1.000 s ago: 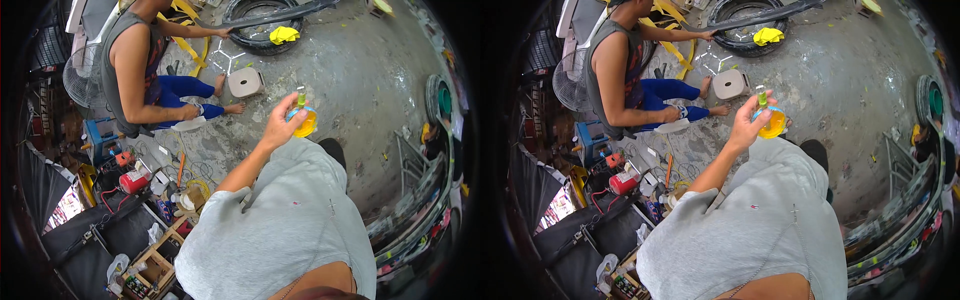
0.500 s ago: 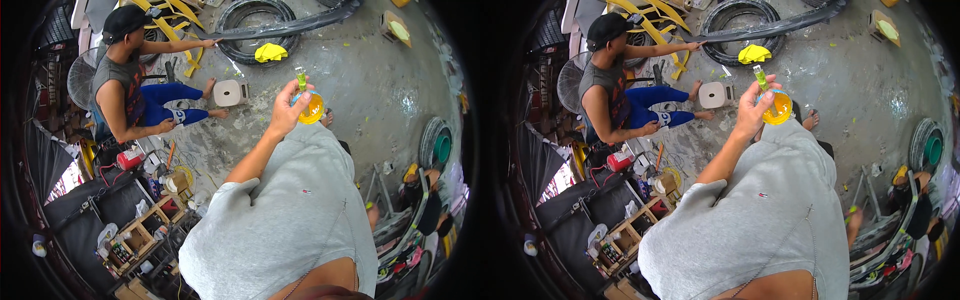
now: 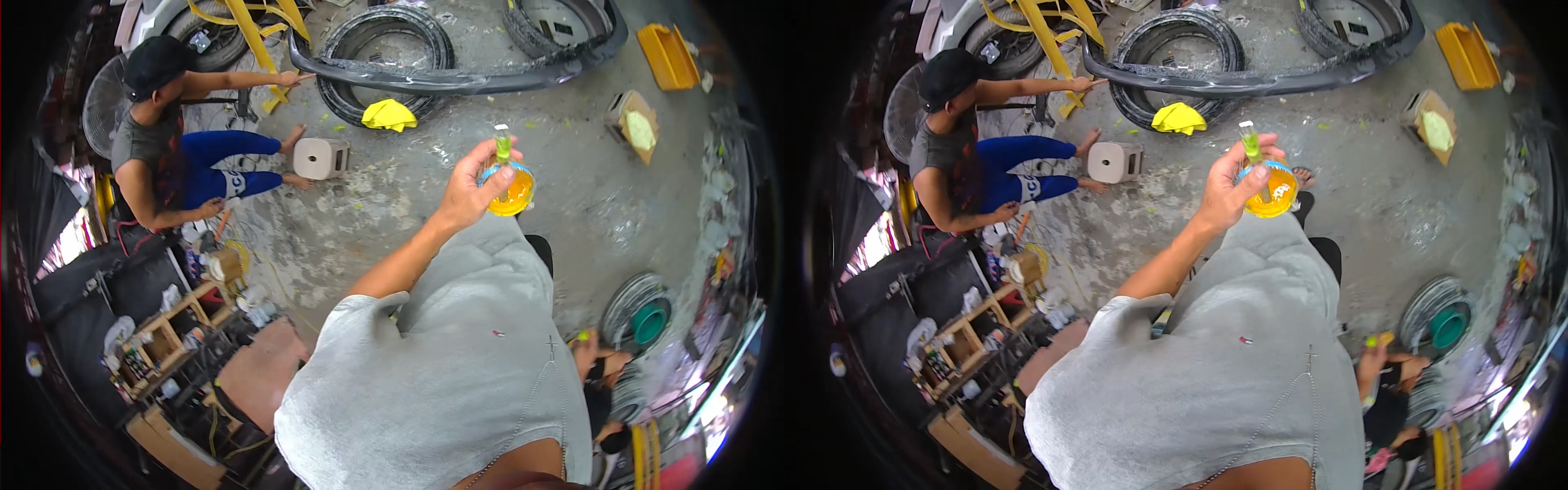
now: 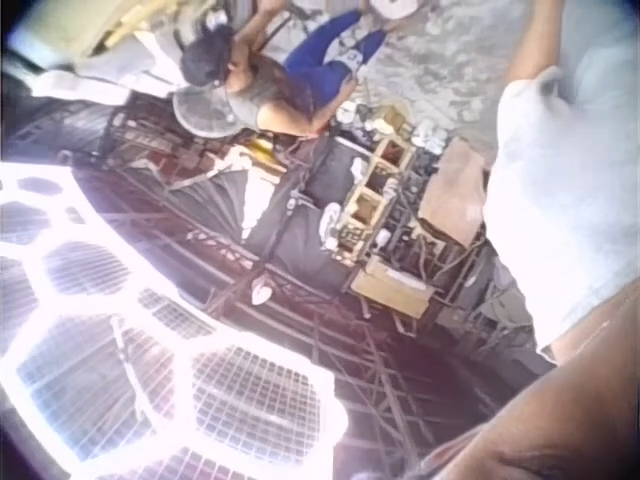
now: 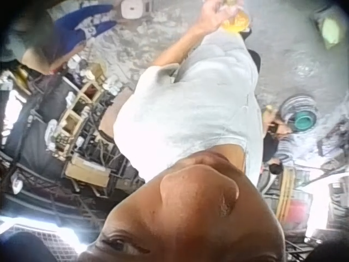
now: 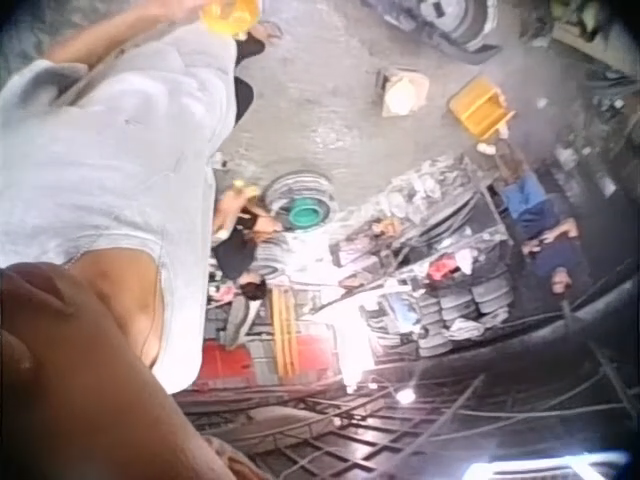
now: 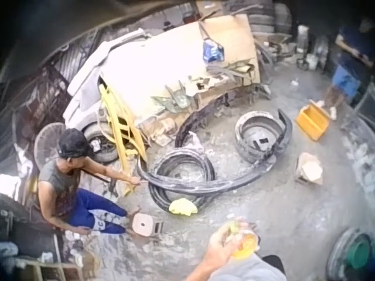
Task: Applying adhesive and tape to repair a car bumper in a workshop setting.
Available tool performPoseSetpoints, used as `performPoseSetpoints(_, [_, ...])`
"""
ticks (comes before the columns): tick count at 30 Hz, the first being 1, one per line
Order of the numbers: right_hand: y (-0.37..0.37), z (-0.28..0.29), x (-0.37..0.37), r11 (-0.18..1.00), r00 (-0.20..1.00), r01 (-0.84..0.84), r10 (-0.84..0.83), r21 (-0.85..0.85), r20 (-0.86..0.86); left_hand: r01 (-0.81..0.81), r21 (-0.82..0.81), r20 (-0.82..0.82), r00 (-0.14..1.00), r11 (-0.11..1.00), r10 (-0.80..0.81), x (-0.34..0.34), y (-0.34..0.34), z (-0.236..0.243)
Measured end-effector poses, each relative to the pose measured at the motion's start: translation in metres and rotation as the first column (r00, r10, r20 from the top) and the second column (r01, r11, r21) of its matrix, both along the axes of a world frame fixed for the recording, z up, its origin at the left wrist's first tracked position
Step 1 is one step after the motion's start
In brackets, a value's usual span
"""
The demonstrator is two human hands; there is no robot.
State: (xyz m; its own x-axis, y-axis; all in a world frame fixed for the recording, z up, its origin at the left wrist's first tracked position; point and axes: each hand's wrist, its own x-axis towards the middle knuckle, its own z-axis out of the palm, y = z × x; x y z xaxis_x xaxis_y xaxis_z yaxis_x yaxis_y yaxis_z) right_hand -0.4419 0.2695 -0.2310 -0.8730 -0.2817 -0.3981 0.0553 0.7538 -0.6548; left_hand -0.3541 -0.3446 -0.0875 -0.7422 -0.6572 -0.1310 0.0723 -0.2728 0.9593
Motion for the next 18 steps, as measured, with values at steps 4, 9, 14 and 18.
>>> performPoseSetpoints(4, [-0.004, -0.029, -0.076, 0.984, 0.961, -0.130, 0.095, 0.123, 0.261, -0.052, 0.028, -0.022, 0.998, 0.998, 0.053, -0.046, 0.006, 0.013])
performPoseSetpoints(9, [-0.041, -0.054, -0.257, 0.925, 0.886, -0.376, 0.344, 0.049, 0.312, -0.317, -0.052, 0.035, 0.947, 0.947, 0.319, -0.041, 0.043, 0.007])
performPoseSetpoints(14, [-0.084, -0.069, -0.289, 0.882, 0.787, -0.470, 0.431, -0.024, 0.442, -0.583, 0.000, 0.167, 0.801, 0.813, 0.575, 0.002, 0.081, -0.010])
performPoseSetpoints(18, [-0.189, -0.044, -0.370, 0.819, 0.846, -0.459, 0.285, 0.344, 0.451, -0.711, 0.077, 0.258, 0.691, 0.698, 0.675, 0.029, 0.082, -0.033])
